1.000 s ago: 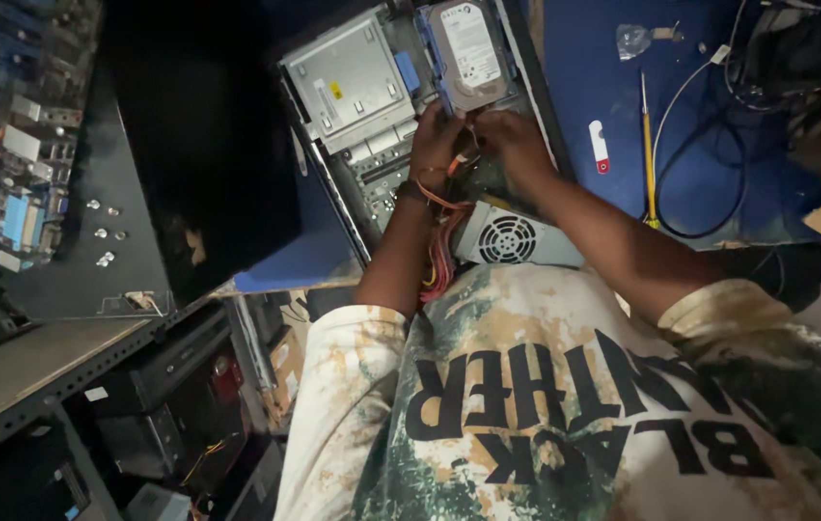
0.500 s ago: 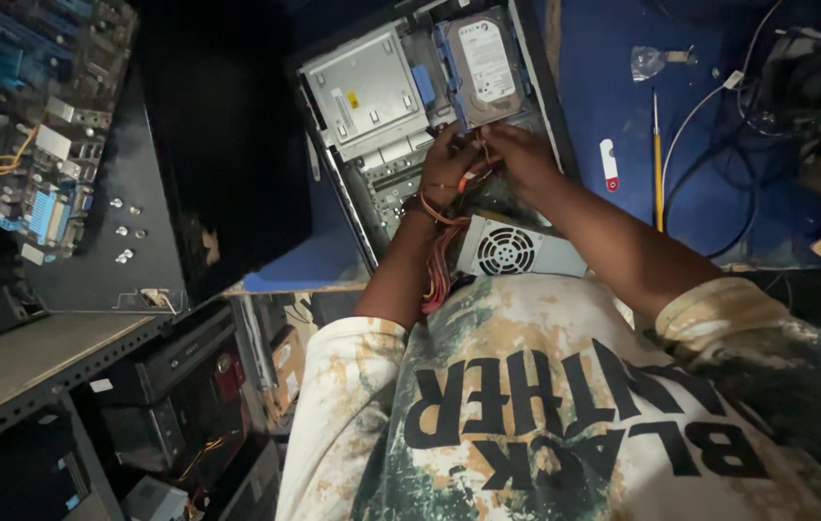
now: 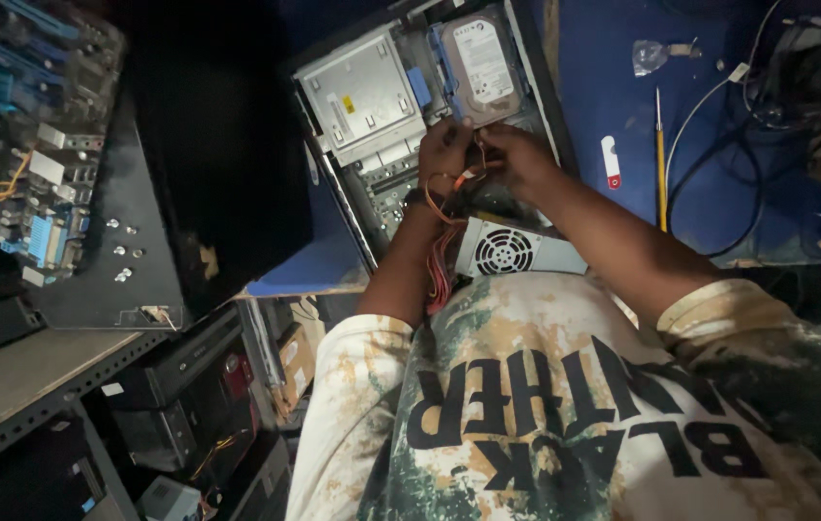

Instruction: The person opens a desktop computer case and removes internal components. They disconnect cables, unscrew and remove the power supply, then remove the hard drive and other parts from the case.

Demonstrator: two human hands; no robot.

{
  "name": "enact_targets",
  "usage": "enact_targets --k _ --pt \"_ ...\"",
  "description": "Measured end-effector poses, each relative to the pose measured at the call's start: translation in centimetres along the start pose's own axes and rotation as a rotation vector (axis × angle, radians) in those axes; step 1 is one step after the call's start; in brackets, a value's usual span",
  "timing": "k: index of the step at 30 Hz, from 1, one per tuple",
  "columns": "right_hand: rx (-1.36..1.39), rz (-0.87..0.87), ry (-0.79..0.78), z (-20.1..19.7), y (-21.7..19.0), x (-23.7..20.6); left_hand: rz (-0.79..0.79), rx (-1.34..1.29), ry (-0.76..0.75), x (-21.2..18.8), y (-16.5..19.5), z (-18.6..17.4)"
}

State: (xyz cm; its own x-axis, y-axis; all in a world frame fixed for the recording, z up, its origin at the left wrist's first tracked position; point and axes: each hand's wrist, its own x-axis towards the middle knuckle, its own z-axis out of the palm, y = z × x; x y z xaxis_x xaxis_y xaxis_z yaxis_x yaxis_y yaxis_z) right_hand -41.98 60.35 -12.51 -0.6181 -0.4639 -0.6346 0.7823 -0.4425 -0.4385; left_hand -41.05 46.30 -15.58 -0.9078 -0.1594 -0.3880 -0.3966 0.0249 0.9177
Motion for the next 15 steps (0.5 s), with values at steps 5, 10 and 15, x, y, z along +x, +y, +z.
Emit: enact_targets --k 5,10,15 --pt "-0.077 0.080 0.154 -0.5 1.1 -0.8 -0.088 -0.336 -0.078 -0.4 0.0 0.4" --pt "-0.353 0.076 0.246 -2.0 2.0 -1.4 -0.124 -0.509 -0.161 -0.6 -0.1 0.1" --pt "-1.159 -0.191 0.142 -3.6 2.7 -3.5 -0.155 -0.575 -0.224 -1.3 -1.2 -0.8"
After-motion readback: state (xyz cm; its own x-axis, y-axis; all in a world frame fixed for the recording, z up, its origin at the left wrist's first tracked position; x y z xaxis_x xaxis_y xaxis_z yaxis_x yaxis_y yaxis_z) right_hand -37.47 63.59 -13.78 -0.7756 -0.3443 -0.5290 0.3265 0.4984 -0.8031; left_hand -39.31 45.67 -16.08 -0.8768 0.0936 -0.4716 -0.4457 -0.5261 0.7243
